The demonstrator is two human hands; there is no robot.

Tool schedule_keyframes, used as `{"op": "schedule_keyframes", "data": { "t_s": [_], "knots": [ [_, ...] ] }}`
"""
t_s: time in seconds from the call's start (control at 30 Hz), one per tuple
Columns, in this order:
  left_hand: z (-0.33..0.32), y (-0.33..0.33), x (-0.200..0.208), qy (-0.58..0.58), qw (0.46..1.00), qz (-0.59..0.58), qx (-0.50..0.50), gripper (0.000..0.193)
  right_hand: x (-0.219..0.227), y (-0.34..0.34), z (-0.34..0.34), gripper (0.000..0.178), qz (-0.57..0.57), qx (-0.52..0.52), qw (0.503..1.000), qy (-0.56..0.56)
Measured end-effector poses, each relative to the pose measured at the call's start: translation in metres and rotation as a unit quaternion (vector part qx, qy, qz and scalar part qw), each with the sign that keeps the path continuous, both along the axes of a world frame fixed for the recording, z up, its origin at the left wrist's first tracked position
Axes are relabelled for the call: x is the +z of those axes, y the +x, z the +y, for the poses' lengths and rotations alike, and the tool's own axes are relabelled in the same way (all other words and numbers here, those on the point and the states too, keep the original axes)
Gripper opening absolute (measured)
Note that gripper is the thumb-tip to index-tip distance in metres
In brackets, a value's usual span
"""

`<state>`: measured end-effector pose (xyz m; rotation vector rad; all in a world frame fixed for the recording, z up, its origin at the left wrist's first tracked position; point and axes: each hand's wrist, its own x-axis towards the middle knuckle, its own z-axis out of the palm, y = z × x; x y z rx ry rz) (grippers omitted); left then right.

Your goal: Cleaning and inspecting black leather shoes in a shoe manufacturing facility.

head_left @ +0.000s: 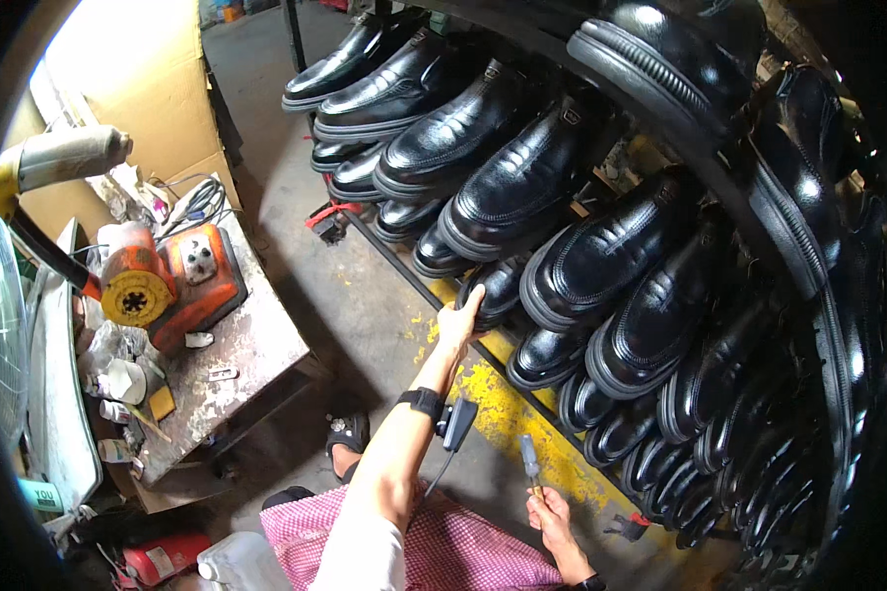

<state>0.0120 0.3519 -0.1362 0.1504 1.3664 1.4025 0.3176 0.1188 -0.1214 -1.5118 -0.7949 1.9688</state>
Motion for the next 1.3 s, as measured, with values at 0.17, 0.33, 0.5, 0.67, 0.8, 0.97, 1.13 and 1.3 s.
{"op": "schedule_keyframes", "data": {
  "t_s": [0.17,0.33,0.5,0.67,0.8,0.97,1.13,1.3],
  "knots": [
    [-0.09,-0.028,0.025,0.014,0.998,-0.059,-0.018,0.053,0.028,-0.018,0.005,0.022,-0.099,0.021,0.993,0.056],
    [-0.224,-0.077,0.064,-0.023,0.997,-0.063,-0.044,0.043,0.04,-0.046,0.016,0.018,-0.088,0.063,0.99,0.096],
    [-0.333,-0.083,0.112,-0.008,0.998,-0.068,0.015,0.05,0.074,-0.124,0.023,0.021,0.032,0.067,0.986,0.152],
    [-0.391,-0.071,0.123,-0.005,0.996,-0.029,0.09,0.055,0.101,-0.196,0.008,0.023,0.143,0.075,0.977,0.14],
    [-0.407,-0.058,0.125,0.025,0.982,0.018,0.185,0.041,0.124,-0.226,-0.009,0.019,0.197,0.09,0.96,0.175],
    [-0.416,-0.04,0.122,0.007,0.919,0.282,0.277,0.036,0.157,-0.249,-0.021,0.016,0.198,0.142,0.951,0.19],
    [-0.423,-0.025,0.12,-0.023,0.881,0.377,0.286,0.04,0.154,-0.266,-0.016,0.015,-0.036,0.213,0.864,0.455],
    [-0.43,-0.022,0.127,-0.068,0.854,0.44,0.268,0.047,0.163,-0.276,-0.01,0.02,-0.141,0.32,0.768,0.537]
  ]
}}
